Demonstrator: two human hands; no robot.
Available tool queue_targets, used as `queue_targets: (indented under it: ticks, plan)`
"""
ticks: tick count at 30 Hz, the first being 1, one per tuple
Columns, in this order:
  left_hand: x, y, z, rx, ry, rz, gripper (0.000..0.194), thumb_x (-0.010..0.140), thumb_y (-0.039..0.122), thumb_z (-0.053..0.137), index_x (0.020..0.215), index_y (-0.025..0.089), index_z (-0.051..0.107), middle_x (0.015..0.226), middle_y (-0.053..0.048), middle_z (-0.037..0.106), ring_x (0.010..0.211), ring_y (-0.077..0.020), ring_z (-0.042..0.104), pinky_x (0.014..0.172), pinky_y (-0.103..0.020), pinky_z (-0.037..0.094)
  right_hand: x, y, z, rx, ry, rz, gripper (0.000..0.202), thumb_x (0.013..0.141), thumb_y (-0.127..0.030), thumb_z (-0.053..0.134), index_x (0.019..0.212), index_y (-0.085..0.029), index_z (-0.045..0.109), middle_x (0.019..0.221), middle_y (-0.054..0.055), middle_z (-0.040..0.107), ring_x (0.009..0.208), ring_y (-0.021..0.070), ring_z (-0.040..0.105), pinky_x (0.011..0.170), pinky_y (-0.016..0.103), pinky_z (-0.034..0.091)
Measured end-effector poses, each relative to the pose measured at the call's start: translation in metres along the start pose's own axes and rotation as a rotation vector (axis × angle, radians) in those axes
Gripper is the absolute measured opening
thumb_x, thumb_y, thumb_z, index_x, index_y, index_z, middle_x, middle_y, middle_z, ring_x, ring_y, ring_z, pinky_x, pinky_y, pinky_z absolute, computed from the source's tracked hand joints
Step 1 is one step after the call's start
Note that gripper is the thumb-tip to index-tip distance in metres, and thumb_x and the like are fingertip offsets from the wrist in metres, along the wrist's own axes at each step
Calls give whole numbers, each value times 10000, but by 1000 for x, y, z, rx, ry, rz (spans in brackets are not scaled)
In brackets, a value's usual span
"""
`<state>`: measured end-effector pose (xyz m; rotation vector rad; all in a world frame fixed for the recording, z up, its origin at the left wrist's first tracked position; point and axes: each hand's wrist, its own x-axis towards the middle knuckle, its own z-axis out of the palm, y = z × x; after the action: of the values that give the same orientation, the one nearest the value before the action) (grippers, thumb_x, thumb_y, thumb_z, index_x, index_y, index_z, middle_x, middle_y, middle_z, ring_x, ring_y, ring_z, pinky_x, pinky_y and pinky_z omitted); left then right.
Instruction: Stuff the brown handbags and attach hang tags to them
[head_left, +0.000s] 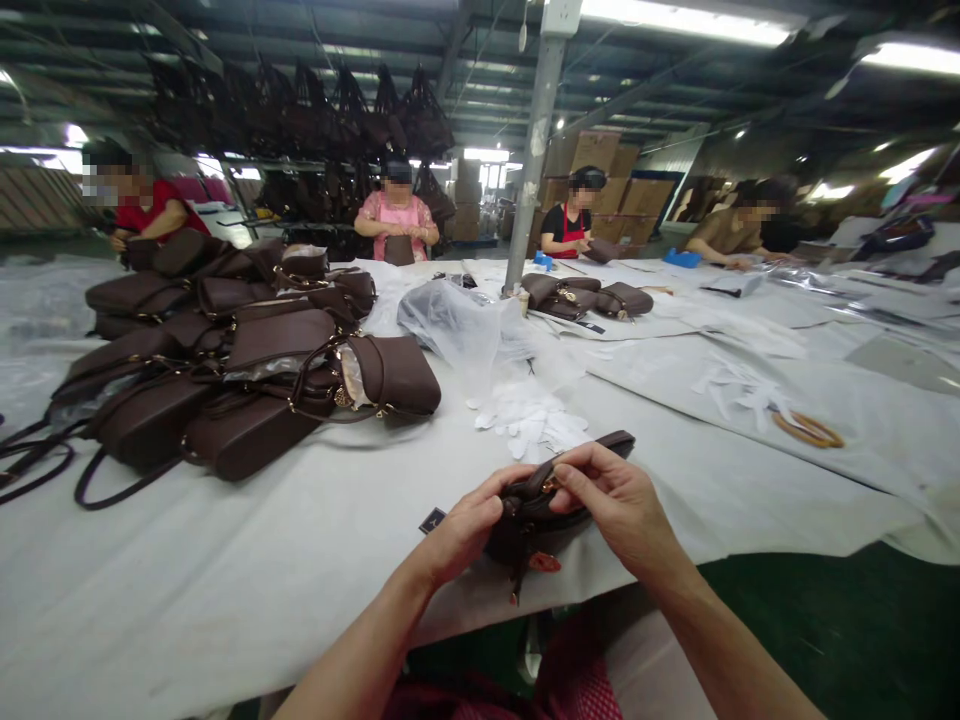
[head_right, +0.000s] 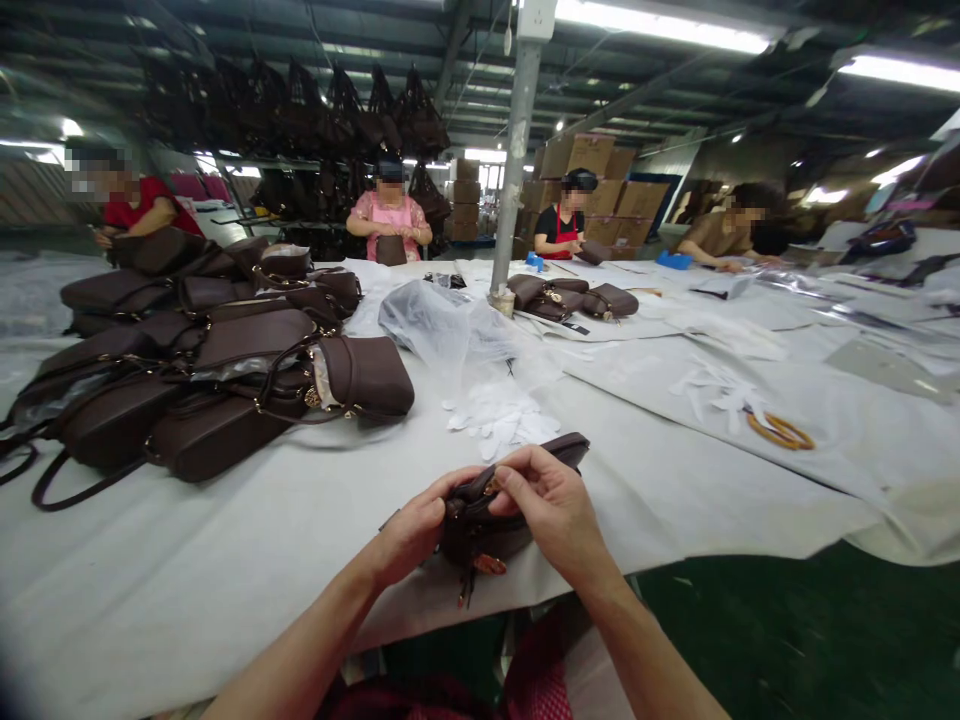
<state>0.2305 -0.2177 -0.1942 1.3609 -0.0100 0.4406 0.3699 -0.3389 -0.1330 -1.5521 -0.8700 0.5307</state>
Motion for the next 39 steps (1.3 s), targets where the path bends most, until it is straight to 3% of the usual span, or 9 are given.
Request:
queue_targets:
  ticks: [6, 12, 15, 19, 23, 27, 29, 33, 39]
  plan:
    - [-4, 3, -1, 36, -15, 24, 517, 886, 484, 510, 1331, 221, 530, 1408, -83, 506, 1346, -316, 388, 1148, -479, 246, -2, 4, 0, 27, -13, 0, 358, 747, -535, 706, 777, -190, 620, 554, 11, 662, 514, 150, 635, 542, 248, 527]
    - [-3, 8, 13, 269, 168, 35, 288, 890, 261, 399, 1131, 205, 547, 1175, -77, 549, 1141, -241, 485, 1034, -395, 366, -6, 5, -1, -35, -91, -15, 289, 813, -479, 656, 782, -197, 603, 548, 6, 650, 508, 149, 626, 531, 248, 519]
    - [1, 10, 19, 352, 234, 18, 238, 849, 211, 374, 1015, 204, 544, 1057, -65, 545, 1039, -233, 491, 959, -386, 400, -5, -2, -6, -248, -128, -147, 209, 871, -399, 593, 802, -203, 616, 624, 16, 645, 529, 144, 601, 518, 250, 491]
    - [4, 12, 17, 346, 224, 16, 230, 826, 192, 376, 1000, 207, 527, 1056, -65, 538, 1056, -239, 464, 973, -392, 377, 2, -22, -8, -640, -187, -464, 217, 933, -276, 472, 1042, -219, 651, 1083, 93, 648, 882, 195, 636, 744, 300, 506]
    - [6, 15, 11, 282, 138, -38, 263, 817, 202, 393, 1047, 199, 521, 1083, -64, 532, 1107, -249, 440, 1010, -411, 341, 10, -48, -7, -932, -484, -460, 229, 958, -198, 422, 953, -209, 651, 876, 55, 615, 775, 165, 600, 709, 286, 461]
    - [7, 18, 7, 208, 79, -108, 256, 769, 192, 424, 1012, 197, 505, 1033, -49, 522, 1091, -251, 431, 997, -415, 328, 17, -58, -9, -1159, -606, -491, 133, 890, -115, 499, 825, -177, 598, 832, 39, 560, 635, 138, 520, 559, 261, 354]
    - [7, 20, 6, 180, 46, -110, 245, 761, 193, 429, 997, 197, 496, 1016, -44, 518, 1067, -244, 435, 984, -407, 334, 20, -53, -9, -1160, -639, -510, 115, 891, -114, 491, 828, -178, 563, 834, 37, 558, 637, 140, 503, 554, 262, 333]
    - [9, 18, 6, 216, 6, -95, 215, 757, 213, 430, 959, 195, 501, 996, -41, 519, 1034, -237, 435, 953, -390, 355, 21, -37, -8, -932, -629, -482, 149, 938, -156, 425, 810, -187, 495, 810, 30, 552, 707, 148, 506, 646, 271, 389]
    - [30, 2, 17, 333, 247, -18, 154, 724, 187, 380, 782, 194, 522, 865, -38, 550, 935, -228, 456, 893, -370, 389, 27, -33, -2, -708, -485, -460, 142, 935, -185, 417, 806, -198, 475, 781, 19, 542, 726, 152, 499, 667, 275, 408]
